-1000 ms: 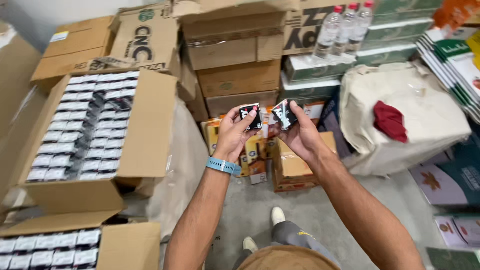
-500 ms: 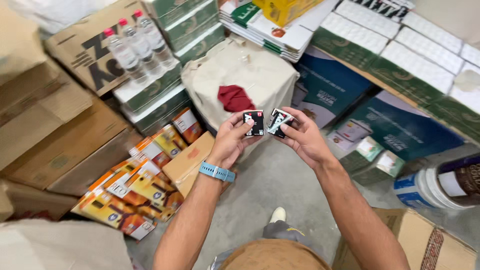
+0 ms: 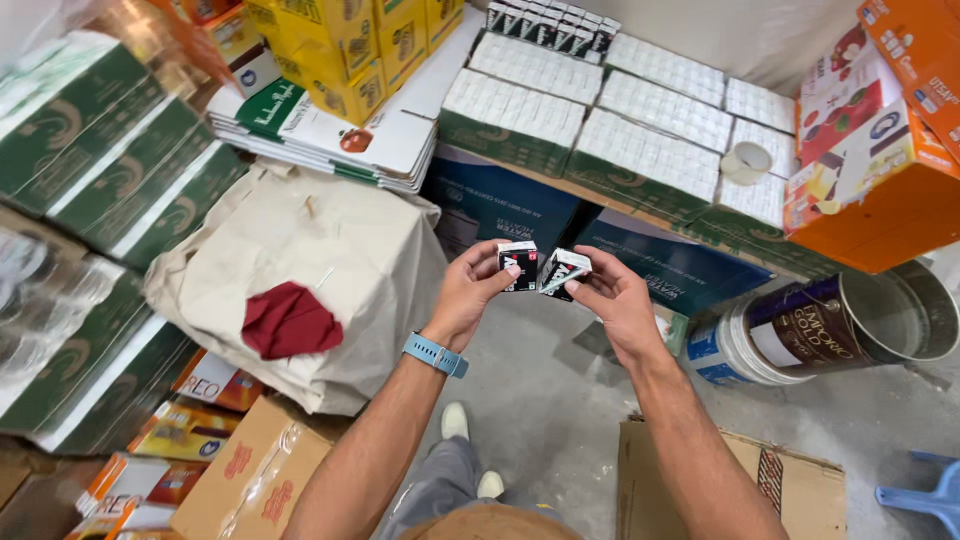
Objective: The person repeatedly picks up pairs of small black boxes from a large cardboard carton and places them onto a white surface where other boxes are already stacked. The person continues this process throughout the video, moving between the source carton and the stacking area.
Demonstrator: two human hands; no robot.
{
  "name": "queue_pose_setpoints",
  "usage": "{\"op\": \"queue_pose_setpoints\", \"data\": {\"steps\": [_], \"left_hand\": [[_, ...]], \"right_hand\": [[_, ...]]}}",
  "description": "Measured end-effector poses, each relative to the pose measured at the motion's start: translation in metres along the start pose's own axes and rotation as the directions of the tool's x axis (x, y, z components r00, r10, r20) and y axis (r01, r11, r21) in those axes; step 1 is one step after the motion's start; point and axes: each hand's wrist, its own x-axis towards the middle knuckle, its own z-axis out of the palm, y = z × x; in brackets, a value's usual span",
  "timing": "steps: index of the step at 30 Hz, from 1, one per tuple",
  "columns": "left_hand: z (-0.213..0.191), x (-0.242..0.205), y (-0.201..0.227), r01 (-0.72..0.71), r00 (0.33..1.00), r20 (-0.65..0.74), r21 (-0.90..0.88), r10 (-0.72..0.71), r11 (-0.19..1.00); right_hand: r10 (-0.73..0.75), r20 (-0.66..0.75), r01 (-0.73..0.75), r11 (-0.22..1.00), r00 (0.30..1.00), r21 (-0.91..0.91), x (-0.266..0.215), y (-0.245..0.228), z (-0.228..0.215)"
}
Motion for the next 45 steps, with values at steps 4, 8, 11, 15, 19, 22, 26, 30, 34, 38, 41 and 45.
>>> {"op": "queue_pose_setpoints", "data": {"steps": [4,8,11,15,19,22,26,30,34,38,41,45], "left_hand": [[0.023,0.092,-0.011,0.015,0.999,0.042,0.085,-0.019,0.996],[0.035,0.181,-0.011,0.012,0.997,0.072,0.205,-0.028,0.979],[0.031,0.255,-0.011,0.005,0.993,0.107,0.313,-0.041,0.95],[0.038,0.339,-0.003,-0.033,0.98,0.193,0.438,-0.058,0.899],[0.05,0.406,0.012,-0.081,0.971,0.236,0.485,-0.04,0.871],[0.061,0.459,0.006,-0.105,0.97,0.239,0.571,-0.042,0.815],[0.074,0.523,-0.016,-0.111,0.987,0.163,0.599,0.015,0.793],[0.09,0.594,-0.044,-0.13,0.991,0.106,0.685,0.079,0.717],[0.104,0.661,-0.075,-0.17,0.984,0.096,0.751,0.149,0.638],[0.119,0.712,-0.092,-0.068,0.998,0.05,0.77,0.047,0.634],[0.124,0.743,-0.107,-0.034,0.999,0.016,0.799,0.034,0.6],[0.127,0.768,-0.118,-0.002,1.0,-0.014,0.804,0.022,0.594]], "right_hand": [[0.01,-0.103,-0.009,1.0,0.995,0.011,0.072,0.015,-0.027],[0.004,-0.142,-0.008,1.0,0.99,-0.023,0.144,0.009,-0.04],[0.021,-0.224,-0.035,0.998,0.974,-0.061,0.203,0.003,-0.04],[0.036,-0.275,-0.071,0.991,0.961,-0.117,0.272,-0.001,-0.05],[0.025,-0.289,-0.07,0.987,0.957,-0.148,0.34,0.023,-0.064],[0.035,-0.315,-0.086,0.985,0.949,-0.151,0.394,0.036,-0.074],[0.009,-0.341,-0.057,0.99,0.94,-0.131,0.471,0.049,-0.089],[-0.034,-0.354,-0.03,0.984,0.935,-0.174,0.559,0.052,-0.11],[-0.128,-0.253,0.038,0.942,0.959,-0.335,0.657,0.078,-0.14],[-0.194,-0.182,0.097,0.893,0.964,-0.439,0.733,0.101,-0.154],[-0.23,-0.137,0.135,0.86,0.964,-0.492,0.772,0.109,-0.154],[-0.184,-0.106,0.111,0.869,0.977,-0.481,0.793,0.112,-0.146]]}}
